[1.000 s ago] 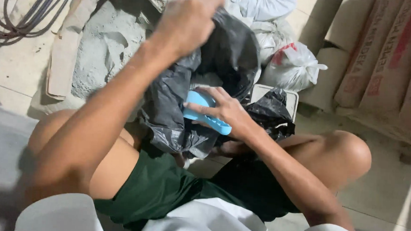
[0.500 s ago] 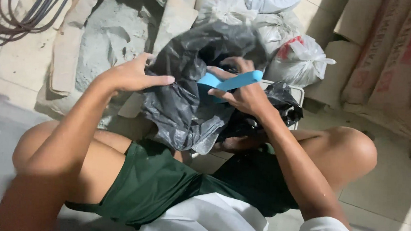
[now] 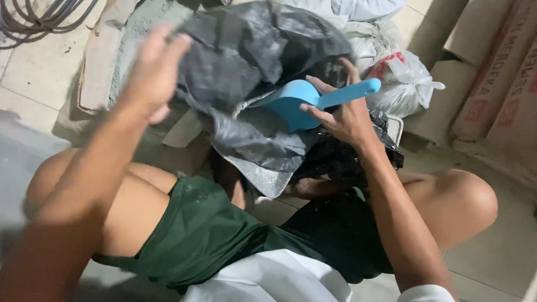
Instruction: A person sitting on the floor uses a blue plastic scoop to transfer grey cement powder from a pile into a black plastic bag.
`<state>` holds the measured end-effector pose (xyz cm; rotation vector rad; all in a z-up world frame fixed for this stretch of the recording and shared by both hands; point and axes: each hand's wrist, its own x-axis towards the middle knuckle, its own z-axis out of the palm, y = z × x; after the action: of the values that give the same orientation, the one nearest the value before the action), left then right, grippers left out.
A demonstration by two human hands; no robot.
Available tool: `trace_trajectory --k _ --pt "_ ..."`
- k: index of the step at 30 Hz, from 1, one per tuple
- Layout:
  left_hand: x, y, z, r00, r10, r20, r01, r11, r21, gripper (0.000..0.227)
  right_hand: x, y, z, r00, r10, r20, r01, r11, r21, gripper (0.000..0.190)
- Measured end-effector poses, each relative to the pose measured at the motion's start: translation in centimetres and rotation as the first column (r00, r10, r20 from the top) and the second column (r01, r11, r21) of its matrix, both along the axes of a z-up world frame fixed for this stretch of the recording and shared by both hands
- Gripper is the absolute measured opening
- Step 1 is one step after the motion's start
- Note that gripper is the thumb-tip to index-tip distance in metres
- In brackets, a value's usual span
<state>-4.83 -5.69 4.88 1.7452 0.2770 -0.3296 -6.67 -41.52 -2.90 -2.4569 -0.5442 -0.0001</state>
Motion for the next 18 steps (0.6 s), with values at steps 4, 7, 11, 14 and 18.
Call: trace_trajectory --k 4,7,11,14,18 --pt "0.1 2.0 1.6 0.937 -0.062 0.342 0.002 0.985 0.173 0.007 -0.5 0.5 1.3 1.0 -0.004 -0.02 0.005 1.0 0.027 0.057" --pt "-0.1 2.8 1.3 0.764 -0.232 0.603 -0.036 0.917 0.398 0.01 -0.8 0.9 2.4 0.999 0.004 0.033 -0.003 1.0 -0.024 0.054" --pt "-0.5 2.8 1.9 0.568 -0.4 0.72 -0.183 0.791 0.584 0.026 -1.5 0.5 2.9 0.995 0.005 0.1 0.005 0.995 -0.103 0.054" --pt "-1.0 1.8 2.6 0.585 -0.443 0.68 -0.18 0.747 0.641 0.029 -2.5 0.7 4.2 0.993 -0.03 0.114 0.047 0.989 -0.143 0.05" --pt "-0.8 2.2 2.6 0.596 -0.512 0.619 -0.187 0.662 0.726 0.045 -3.0 0.8 5.8 0.988 -0.05 0.147 0.073 0.985 -0.155 0.047"
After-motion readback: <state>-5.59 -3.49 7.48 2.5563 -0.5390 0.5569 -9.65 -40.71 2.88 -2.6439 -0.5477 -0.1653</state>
